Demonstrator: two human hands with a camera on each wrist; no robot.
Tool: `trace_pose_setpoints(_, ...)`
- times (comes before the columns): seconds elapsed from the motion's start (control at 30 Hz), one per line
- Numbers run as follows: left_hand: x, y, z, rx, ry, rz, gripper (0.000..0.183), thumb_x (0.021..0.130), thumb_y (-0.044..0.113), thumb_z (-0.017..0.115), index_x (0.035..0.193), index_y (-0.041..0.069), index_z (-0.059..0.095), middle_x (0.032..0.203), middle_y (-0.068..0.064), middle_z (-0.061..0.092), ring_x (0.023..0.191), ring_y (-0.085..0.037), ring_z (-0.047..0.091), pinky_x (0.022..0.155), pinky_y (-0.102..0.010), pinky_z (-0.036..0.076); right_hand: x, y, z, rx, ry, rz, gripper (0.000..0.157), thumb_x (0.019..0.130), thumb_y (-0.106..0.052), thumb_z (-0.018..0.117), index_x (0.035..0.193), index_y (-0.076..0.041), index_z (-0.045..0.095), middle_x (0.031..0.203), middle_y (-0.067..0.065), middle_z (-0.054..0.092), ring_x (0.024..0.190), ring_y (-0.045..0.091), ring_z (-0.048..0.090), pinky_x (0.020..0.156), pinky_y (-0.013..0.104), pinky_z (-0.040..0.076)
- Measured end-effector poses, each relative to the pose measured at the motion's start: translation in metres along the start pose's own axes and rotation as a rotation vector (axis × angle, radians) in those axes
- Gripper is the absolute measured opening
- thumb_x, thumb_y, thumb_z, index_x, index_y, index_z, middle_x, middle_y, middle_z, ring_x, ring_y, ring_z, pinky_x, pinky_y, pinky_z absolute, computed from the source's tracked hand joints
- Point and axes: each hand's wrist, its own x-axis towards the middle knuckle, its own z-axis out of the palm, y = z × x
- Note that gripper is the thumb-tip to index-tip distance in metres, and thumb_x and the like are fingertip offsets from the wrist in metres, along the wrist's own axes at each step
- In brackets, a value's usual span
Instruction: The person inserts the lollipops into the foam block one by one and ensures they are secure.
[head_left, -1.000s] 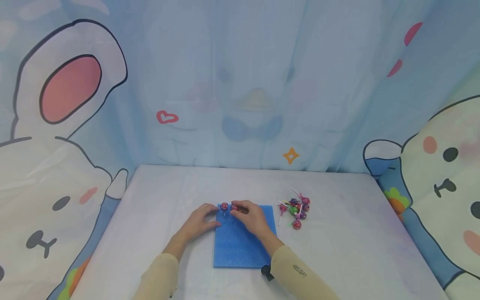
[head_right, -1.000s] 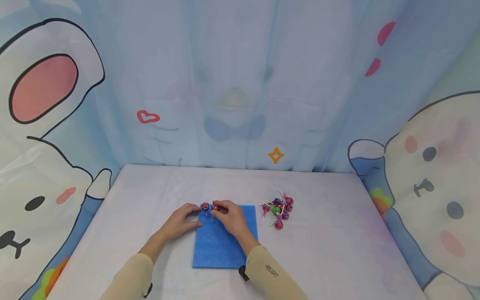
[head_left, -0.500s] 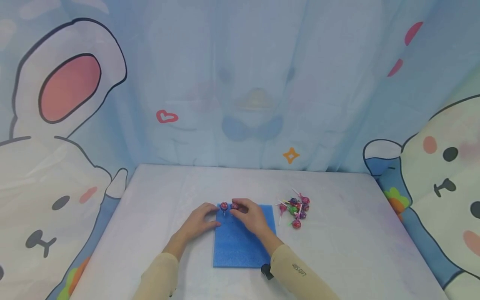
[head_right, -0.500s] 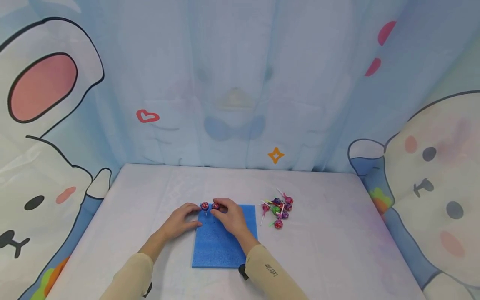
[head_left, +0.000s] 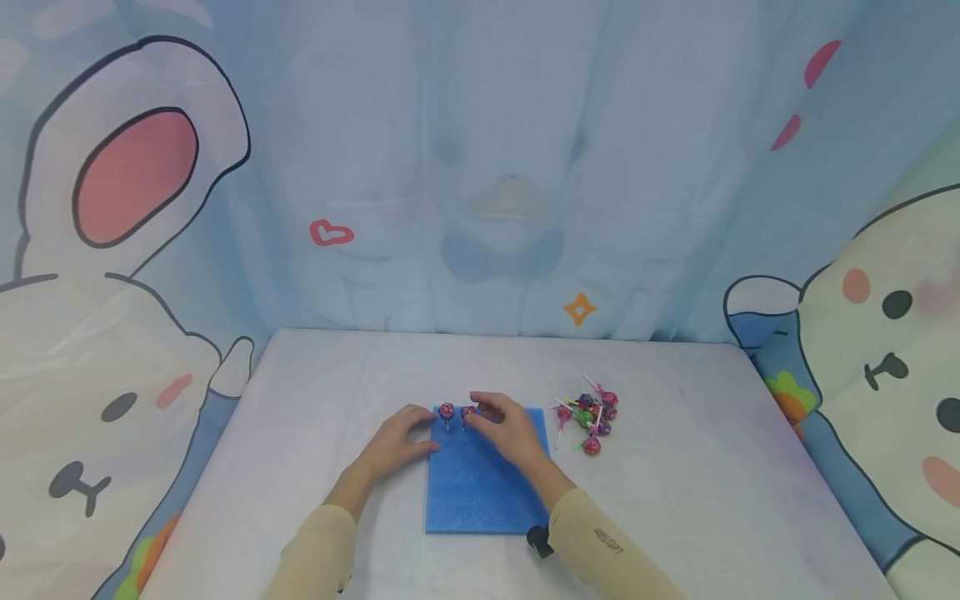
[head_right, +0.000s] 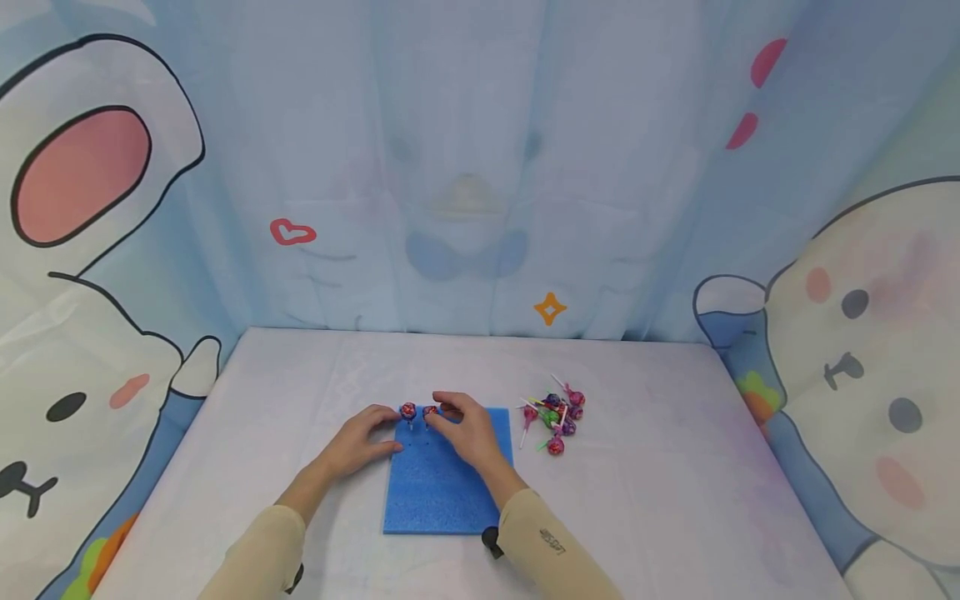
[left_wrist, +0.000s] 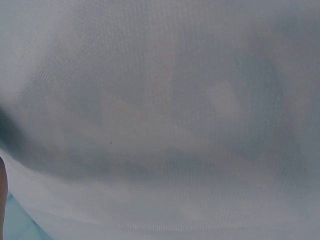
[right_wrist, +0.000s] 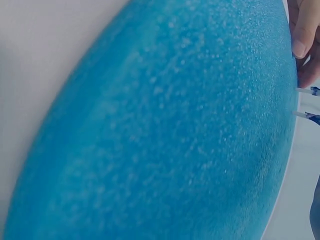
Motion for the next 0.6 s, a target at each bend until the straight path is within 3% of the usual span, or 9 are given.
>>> trace_pose_setpoints(0.3, 0.0, 0.001, -0.001, 0.007, -0.012, -0.003, 0.047, 0.084, 0.025, 0.078, 0.125, 0.006, 0.062, 0.123, -0.009, 0.061, 0.121, -0.026, 0.055, 0.107, -0.043, 0.042, -0.005, 0.005, -0.016, 0.098, 0.035, -0.011, 0.042, 0.09, -0.028, 0.071, 0.128, -0.012, 0.064, 0.126, 0.004, 0.065, 0.119, 0.021, 0.06, 0.099, 0.037, 0.05)
trace_pose_setpoints(0.6, 0.0, 0.003, -0.002, 0.007, -0.017, -0.003, 0.047, 0.084, 0.024, 0.077, 0.125, 0.006, 0.062, 0.123, -0.008, 0.061, 0.121, -0.025, 0.055, 0.107, -0.042, 0.042, -0.02, 0.011, -0.037, 0.046, 0.075, 0.027, 0.045, 0.09, -0.039, 0.069, 0.128, -0.016, 0.064, 0.128, 0.001, 0.064, 0.121, 0.019, 0.058, 0.099, 0.033, 0.05)
